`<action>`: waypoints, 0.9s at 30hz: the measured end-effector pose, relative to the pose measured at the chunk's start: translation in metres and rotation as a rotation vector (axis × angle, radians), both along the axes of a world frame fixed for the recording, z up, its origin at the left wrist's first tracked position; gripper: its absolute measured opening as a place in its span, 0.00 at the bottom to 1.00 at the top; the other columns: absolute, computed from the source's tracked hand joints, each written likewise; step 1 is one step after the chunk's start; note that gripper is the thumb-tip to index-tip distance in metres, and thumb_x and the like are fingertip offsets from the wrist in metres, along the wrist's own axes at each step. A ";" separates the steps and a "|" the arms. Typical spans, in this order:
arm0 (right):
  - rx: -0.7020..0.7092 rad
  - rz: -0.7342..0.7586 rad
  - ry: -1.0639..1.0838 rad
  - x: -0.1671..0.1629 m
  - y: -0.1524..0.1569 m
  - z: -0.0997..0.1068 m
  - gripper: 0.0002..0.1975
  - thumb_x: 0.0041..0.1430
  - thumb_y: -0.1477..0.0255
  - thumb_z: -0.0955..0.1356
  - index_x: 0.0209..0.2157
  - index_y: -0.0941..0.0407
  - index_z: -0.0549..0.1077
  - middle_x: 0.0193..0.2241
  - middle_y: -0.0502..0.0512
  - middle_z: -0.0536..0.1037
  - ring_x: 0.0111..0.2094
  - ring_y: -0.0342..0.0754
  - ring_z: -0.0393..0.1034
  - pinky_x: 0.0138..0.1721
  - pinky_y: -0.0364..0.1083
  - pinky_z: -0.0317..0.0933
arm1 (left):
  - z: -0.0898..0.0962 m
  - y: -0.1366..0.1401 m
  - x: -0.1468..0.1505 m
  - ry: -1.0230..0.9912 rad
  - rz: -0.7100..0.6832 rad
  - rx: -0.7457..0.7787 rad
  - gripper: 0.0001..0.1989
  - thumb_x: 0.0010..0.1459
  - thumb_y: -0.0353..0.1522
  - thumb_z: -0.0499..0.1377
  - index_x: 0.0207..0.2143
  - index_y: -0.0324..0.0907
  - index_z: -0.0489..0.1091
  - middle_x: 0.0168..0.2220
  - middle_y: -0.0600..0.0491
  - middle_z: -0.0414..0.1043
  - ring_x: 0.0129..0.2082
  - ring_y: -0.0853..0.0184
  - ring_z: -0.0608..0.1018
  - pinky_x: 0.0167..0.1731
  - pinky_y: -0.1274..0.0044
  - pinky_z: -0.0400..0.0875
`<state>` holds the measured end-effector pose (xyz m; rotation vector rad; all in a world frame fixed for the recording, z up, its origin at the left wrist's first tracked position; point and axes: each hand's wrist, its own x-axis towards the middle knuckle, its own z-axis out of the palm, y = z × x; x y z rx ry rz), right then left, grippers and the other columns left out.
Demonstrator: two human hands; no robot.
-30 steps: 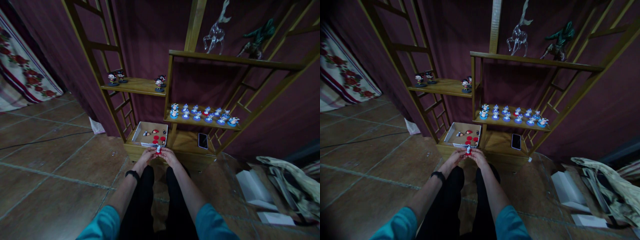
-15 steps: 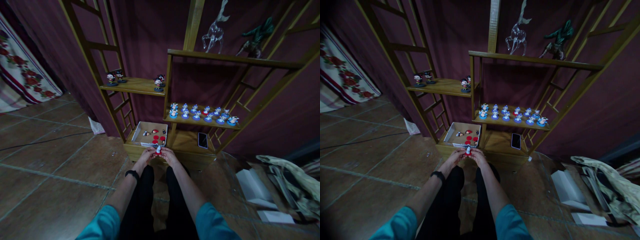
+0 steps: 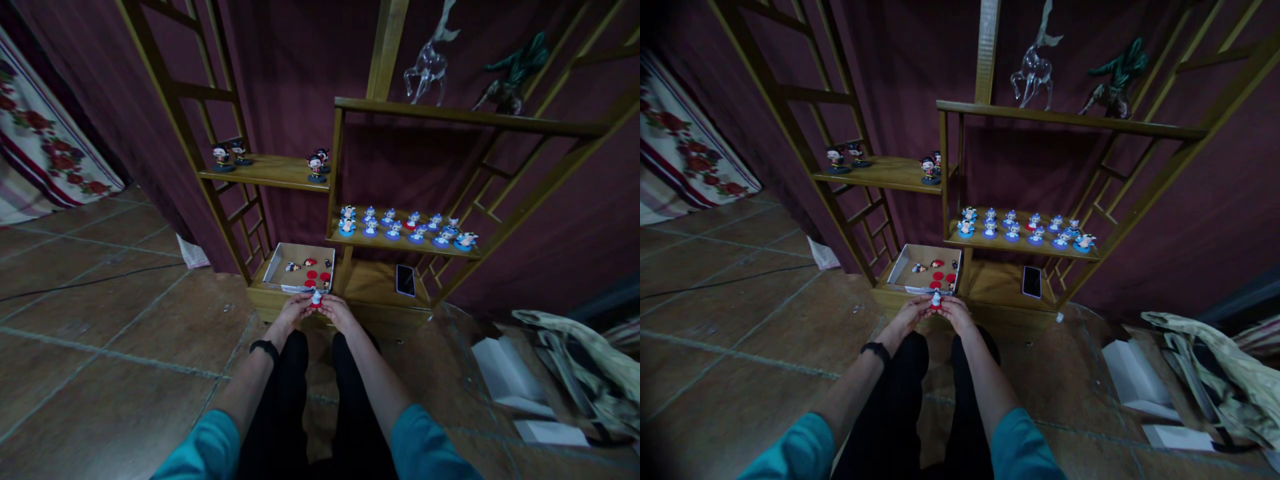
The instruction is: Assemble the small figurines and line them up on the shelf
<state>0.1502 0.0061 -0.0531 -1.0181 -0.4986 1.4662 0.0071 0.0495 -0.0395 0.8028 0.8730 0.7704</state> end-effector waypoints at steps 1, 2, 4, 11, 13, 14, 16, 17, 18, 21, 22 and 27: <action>-0.006 0.004 0.000 0.000 0.000 0.000 0.12 0.39 0.76 0.70 0.31 0.58 0.72 0.25 0.53 0.78 0.29 0.44 0.72 0.34 0.44 0.64 | 0.000 0.000 0.000 -0.001 0.011 -0.001 0.12 0.43 0.26 0.63 0.33 0.36 0.68 0.23 0.51 0.73 0.22 0.72 0.75 0.23 0.83 0.68; -0.013 0.006 -0.001 -0.001 -0.001 0.001 0.12 0.38 0.77 0.70 0.31 0.58 0.72 0.25 0.53 0.78 0.29 0.44 0.72 0.34 0.44 0.64 | -0.001 -0.001 0.000 -0.002 0.023 -0.002 0.12 0.43 0.25 0.63 0.33 0.37 0.67 0.23 0.51 0.73 0.22 0.72 0.75 0.23 0.83 0.68; -0.026 0.003 -0.005 -0.001 -0.001 0.001 0.13 0.38 0.77 0.70 0.32 0.58 0.72 0.25 0.53 0.78 0.28 0.44 0.72 0.34 0.44 0.64 | -0.001 -0.001 0.000 -0.006 0.047 -0.001 0.13 0.43 0.24 0.63 0.33 0.37 0.66 0.24 0.52 0.73 0.23 0.71 0.76 0.24 0.82 0.69; -0.025 0.021 -0.026 -0.002 -0.004 0.005 0.16 0.37 0.77 0.71 0.33 0.57 0.72 0.24 0.51 0.77 0.26 0.43 0.72 0.33 0.44 0.64 | 0.002 -0.002 0.001 -0.015 0.020 -0.027 0.16 0.43 0.21 0.62 0.38 0.37 0.67 0.26 0.50 0.73 0.25 0.70 0.77 0.27 0.80 0.71; -0.030 0.022 -0.036 -0.002 -0.005 0.007 0.15 0.37 0.77 0.71 0.33 0.57 0.72 0.24 0.51 0.77 0.26 0.43 0.72 0.33 0.44 0.64 | 0.004 -0.002 0.001 -0.012 0.002 -0.032 0.16 0.43 0.21 0.62 0.37 0.36 0.67 0.27 0.49 0.74 0.26 0.70 0.77 0.28 0.80 0.71; -0.036 0.018 -0.041 -0.002 -0.005 0.007 0.15 0.37 0.77 0.71 0.32 0.57 0.72 0.23 0.51 0.77 0.26 0.43 0.71 0.33 0.44 0.64 | 0.004 -0.002 0.001 -0.010 -0.003 -0.033 0.15 0.43 0.22 0.62 0.37 0.36 0.67 0.27 0.49 0.74 0.26 0.69 0.77 0.28 0.79 0.72; -0.048 -0.001 -0.044 -0.002 -0.006 0.009 0.13 0.37 0.77 0.71 0.31 0.57 0.72 0.22 0.50 0.76 0.25 0.42 0.71 0.32 0.43 0.64 | 0.004 -0.002 0.000 -0.008 -0.006 -0.033 0.14 0.44 0.23 0.62 0.36 0.36 0.67 0.27 0.49 0.74 0.26 0.69 0.77 0.29 0.78 0.72; -0.049 -0.011 -0.041 -0.003 -0.006 0.009 0.13 0.37 0.76 0.71 0.30 0.57 0.72 0.21 0.50 0.76 0.24 0.42 0.71 0.32 0.43 0.64 | 0.004 -0.002 0.000 -0.010 -0.007 -0.032 0.13 0.44 0.24 0.62 0.35 0.36 0.67 0.27 0.49 0.74 0.26 0.68 0.77 0.29 0.78 0.72; -0.048 -0.021 -0.037 -0.003 -0.006 0.009 0.12 0.37 0.76 0.71 0.30 0.57 0.72 0.21 0.50 0.76 0.23 0.41 0.70 0.31 0.43 0.64 | 0.003 -0.002 0.000 -0.012 -0.009 -0.031 0.13 0.44 0.25 0.62 0.35 0.36 0.66 0.27 0.49 0.74 0.26 0.68 0.77 0.30 0.77 0.72; -0.034 -0.044 -0.026 -0.003 -0.006 0.009 0.12 0.37 0.76 0.71 0.29 0.57 0.72 0.21 0.50 0.77 0.23 0.42 0.71 0.30 0.42 0.64 | 0.001 -0.002 0.000 -0.016 -0.002 -0.027 0.11 0.45 0.26 0.62 0.33 0.36 0.65 0.26 0.50 0.73 0.24 0.69 0.77 0.29 0.76 0.73; -0.032 -0.052 -0.026 -0.003 -0.005 0.009 0.12 0.36 0.76 0.71 0.29 0.57 0.71 0.21 0.50 0.77 0.24 0.42 0.71 0.30 0.42 0.64 | 0.001 -0.002 0.000 -0.017 0.005 -0.028 0.10 0.45 0.26 0.61 0.32 0.37 0.65 0.25 0.50 0.73 0.23 0.69 0.76 0.29 0.75 0.73; -0.041 -0.078 -0.037 -0.003 -0.005 0.009 0.11 0.36 0.75 0.71 0.28 0.57 0.71 0.21 0.49 0.76 0.24 0.42 0.71 0.30 0.43 0.64 | 0.002 -0.003 0.001 -0.006 0.036 -0.039 0.08 0.45 0.26 0.61 0.29 0.37 0.64 0.24 0.51 0.73 0.22 0.69 0.76 0.28 0.75 0.73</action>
